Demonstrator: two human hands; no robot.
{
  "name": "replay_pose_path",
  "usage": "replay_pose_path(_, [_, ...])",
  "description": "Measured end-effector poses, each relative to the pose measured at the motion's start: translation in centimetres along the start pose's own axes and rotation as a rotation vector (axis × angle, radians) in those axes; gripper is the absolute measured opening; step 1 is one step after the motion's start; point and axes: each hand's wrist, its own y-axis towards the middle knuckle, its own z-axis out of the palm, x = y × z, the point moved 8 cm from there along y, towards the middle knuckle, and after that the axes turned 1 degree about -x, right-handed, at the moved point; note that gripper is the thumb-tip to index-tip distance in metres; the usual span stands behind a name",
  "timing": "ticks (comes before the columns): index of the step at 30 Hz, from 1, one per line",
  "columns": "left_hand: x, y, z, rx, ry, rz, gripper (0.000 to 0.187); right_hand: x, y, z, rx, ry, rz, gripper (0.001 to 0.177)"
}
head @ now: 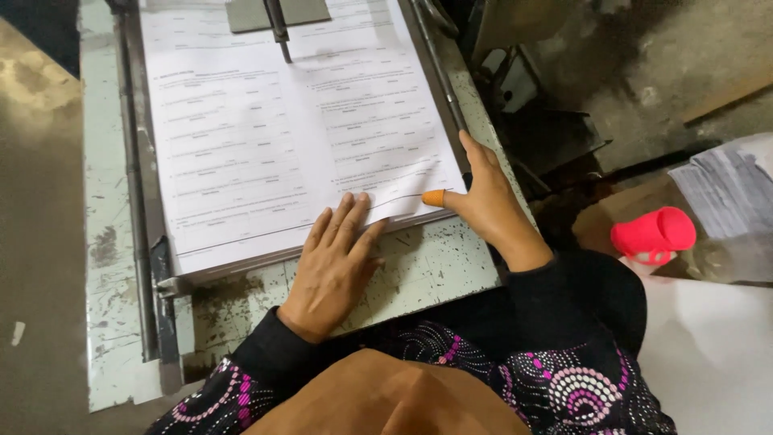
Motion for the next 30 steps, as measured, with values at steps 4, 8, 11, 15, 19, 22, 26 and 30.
replay_pose_path(4, [-0.6,0.2,-1.2,-0.019,0.031,0.0,0.053,-0.4,0.1,0.1,0.029,0.022,0.005,0.088])
replay_pose_path(8, [-0.1,-0.1,-0.3,-0.007,0.026,0.01,0.056,-1.0,0.5,0.1,0.042,0.012,0.035,0.095])
replay_pose_path(11, [0.0,-0.1,-0.2,0.001,-0.015,0.008,0.057,-1.0,0.5,0.2,0.038,0.003,0.051,0.098])
replay_pose_path(15, [-0.3,0.0,-0.8,0.016,-0.072,0.005,0.052,-0.5,0.3,0.2,0.015,-0.034,0.079,0.098])
replay_pose_path(19, [-0.4,0.0,-0.9,0.004,-0.047,0.013,0.051,-0.1,0.0,0.2,-0.002,-0.079,0.092,0.096])
replay_pose_path(22, [-0.5,0.1,-1.0,0.003,-0.037,0.007,0.052,0.1,-0.1,0.0,-0.022,-0.093,0.083,0.095])
replay_pose_path(26, [-0.5,0.4,-1.6,-0.036,-0.065,0.029,0.048,-1.3,0.8,0.5,-0.008,-0.07,0.115,0.101])
replay_pose_path(30, [-0.8,0.1,-1.9,-0.028,-0.077,0.035,0.046,-2.3,0.9,1.0,0.017,-0.082,0.171,0.105])
